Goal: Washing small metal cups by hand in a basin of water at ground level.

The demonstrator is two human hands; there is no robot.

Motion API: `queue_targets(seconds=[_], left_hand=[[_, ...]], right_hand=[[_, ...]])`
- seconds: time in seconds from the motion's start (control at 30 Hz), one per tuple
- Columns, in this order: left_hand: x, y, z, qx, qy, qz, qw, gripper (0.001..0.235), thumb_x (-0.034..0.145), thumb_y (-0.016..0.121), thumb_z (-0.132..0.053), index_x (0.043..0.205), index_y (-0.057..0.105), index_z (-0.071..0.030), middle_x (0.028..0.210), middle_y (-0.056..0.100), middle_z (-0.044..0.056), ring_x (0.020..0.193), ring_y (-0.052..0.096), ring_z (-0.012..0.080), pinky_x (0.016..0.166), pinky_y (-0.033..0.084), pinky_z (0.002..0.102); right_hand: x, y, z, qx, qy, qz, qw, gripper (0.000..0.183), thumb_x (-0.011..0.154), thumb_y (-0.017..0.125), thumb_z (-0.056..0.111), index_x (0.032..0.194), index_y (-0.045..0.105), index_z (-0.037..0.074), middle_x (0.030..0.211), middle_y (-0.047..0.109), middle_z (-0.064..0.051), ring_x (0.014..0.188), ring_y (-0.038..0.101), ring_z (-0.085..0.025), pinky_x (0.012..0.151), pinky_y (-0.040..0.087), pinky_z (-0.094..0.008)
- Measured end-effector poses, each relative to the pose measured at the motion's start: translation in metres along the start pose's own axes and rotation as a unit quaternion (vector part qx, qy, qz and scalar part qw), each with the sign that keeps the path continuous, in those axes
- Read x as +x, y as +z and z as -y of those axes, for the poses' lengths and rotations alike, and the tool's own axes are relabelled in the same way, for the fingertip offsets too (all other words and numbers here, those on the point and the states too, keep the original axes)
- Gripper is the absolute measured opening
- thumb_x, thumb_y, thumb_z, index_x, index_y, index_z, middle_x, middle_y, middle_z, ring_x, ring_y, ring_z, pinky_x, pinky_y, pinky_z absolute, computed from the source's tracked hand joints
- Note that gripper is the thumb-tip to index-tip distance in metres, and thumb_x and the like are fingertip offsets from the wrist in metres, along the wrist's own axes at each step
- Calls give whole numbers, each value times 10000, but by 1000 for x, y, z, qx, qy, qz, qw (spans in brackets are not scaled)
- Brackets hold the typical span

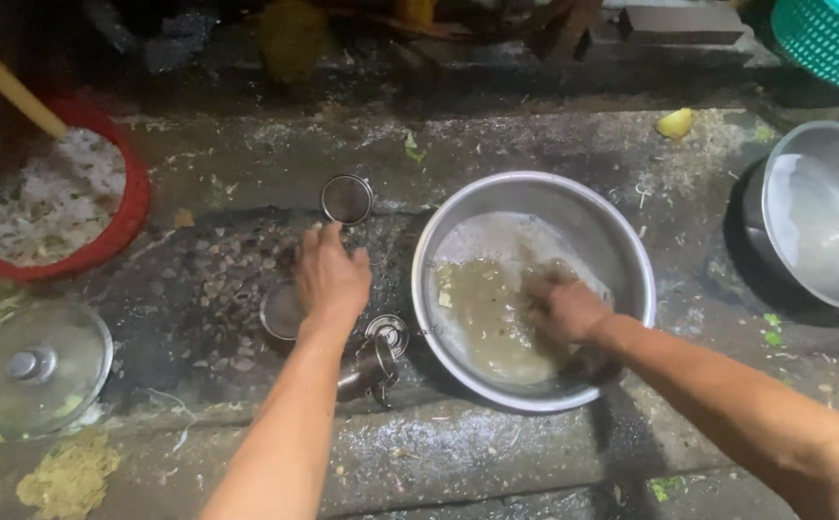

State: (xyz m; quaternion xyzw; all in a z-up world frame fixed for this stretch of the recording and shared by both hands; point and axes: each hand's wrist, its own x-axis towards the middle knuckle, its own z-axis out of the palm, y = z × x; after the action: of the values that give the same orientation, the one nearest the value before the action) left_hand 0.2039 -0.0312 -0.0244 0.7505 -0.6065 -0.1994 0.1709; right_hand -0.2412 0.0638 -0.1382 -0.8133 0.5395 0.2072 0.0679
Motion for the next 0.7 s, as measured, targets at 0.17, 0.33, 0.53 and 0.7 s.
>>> queue_targets(seconds=[0.17,0.33,0.53,0.7], left_hand=[[43,57,-3,0,-17,150,989,693,1050,749,-267,1683,539,-76,1665,498,235,1617,442,449,1221,470,641],[12,30,-29,68,-69,249,964,479,1031,768,-339,1452,800,-112,1519,726,246,1426,706,457,1070,623,611],[-2,-12,-42,136,-7,417,899,566,965,867,-265,1472,776,-32,1552,706,301,1477,675,491,1168,584,628],[-31,-23,-20,181,43,553,812,910,775,1022,-224,1596,693,-13,1702,598,315,1584,565,528,1283,504,622]], right_hand=[[-32,-113,46,118,1,22,993,327,953,751,374,1221,892,249,1488,743,-156,1304,780,-400,1028,701,-513],[10,39,-9,112,64,27,991,261,1001,669,232,1099,888,128,1143,865,-215,1096,873,-369,959,714,-498],[-15,-79,25,172,125,42,976,424,1036,652,415,1432,758,305,1501,699,-216,1264,804,-477,1074,703,-546],[1,-10,7,158,169,67,971,376,1018,676,441,1372,719,321,1561,644,-134,1293,813,-396,1105,682,-496]])
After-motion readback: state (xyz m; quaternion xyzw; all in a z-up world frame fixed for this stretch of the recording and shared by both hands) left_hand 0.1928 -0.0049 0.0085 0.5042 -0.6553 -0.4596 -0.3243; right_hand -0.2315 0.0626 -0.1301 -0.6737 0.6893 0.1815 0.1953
